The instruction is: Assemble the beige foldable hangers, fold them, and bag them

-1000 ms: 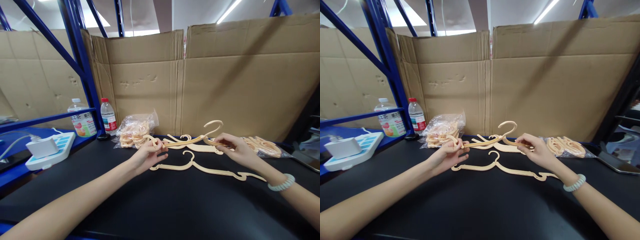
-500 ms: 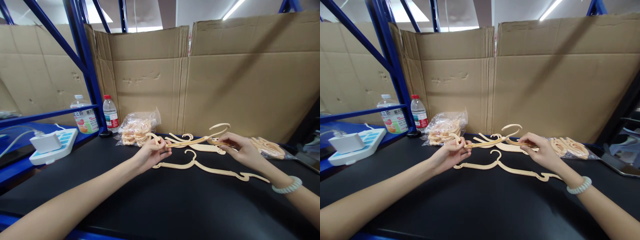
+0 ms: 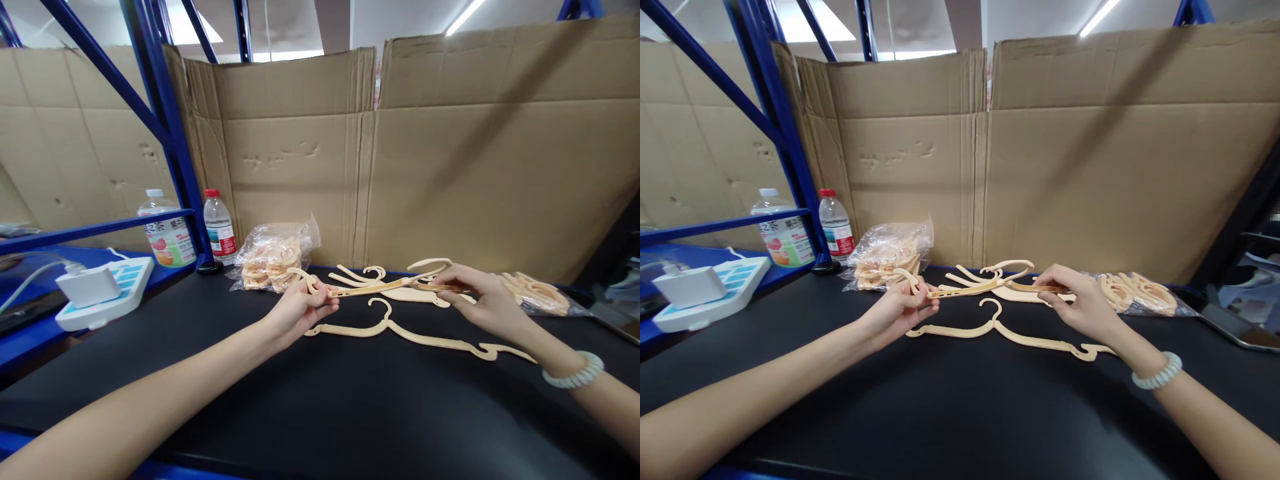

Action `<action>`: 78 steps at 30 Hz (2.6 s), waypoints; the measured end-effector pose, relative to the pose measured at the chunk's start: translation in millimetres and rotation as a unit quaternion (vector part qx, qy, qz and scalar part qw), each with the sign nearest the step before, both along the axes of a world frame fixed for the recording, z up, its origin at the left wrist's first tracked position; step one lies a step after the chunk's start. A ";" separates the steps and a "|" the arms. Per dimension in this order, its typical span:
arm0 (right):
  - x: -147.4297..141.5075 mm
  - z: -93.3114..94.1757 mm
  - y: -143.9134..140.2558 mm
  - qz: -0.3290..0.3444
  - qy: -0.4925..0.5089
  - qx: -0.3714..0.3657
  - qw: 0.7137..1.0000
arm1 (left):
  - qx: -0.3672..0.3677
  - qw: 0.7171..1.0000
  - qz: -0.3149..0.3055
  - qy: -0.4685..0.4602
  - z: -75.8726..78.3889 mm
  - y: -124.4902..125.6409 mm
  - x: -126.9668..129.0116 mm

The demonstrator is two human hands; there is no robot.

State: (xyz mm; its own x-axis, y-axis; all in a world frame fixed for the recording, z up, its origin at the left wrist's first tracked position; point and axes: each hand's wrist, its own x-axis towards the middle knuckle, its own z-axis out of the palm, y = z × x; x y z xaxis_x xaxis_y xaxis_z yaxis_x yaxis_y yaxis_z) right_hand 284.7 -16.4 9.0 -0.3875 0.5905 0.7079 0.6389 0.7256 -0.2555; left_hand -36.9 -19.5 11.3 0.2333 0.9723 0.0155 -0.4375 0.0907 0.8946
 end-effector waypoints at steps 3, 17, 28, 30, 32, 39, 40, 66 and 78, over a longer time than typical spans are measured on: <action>-1.9 -0.1 -1.4 0.000 -0.004 -0.001 1.000 | -0.002 1.000 0.026 0.015 0.5 -1.7 1.0; -16.5 -0.1 -10.5 -0.026 -0.094 -0.038 0.994 | -0.013 0.993 0.116 0.006 -5.6 0.5 3.8; -17.7 2.4 -17.4 -0.077 -0.122 0.112 0.983 | 0.026 0.997 0.047 0.050 -9.7 -23.4 15.3; -20.1 3.6 -19.8 -0.065 -0.110 0.100 0.987 | 0.097 0.986 0.001 0.138 -11.8 -36.0 19.1; -23.1 5.1 -22.9 -0.048 -0.111 0.081 0.989 | 0.239 0.933 -0.048 0.266 -13.0 -48.4 21.1; -35.1 3.6 -33.0 0.006 -0.189 -0.040 0.981 | 0.648 0.553 -0.185 0.490 -9.3 -68.6 19.8; -37.0 2.7 -34.0 0.010 -0.200 -0.053 0.978 | 0.651 0.544 -0.173 0.500 -9.5 -68.2 19.7; -32.1 9.6 -32.1 -0.064 -0.298 -0.243 0.921 | 0.555 0.520 -0.052 0.647 -22.8 -64.2 21.5; -21.4 6.0 -19.9 -0.070 -0.265 -0.274 0.922 | 0.540 0.546 -0.059 0.638 -21.9 -60.0 20.9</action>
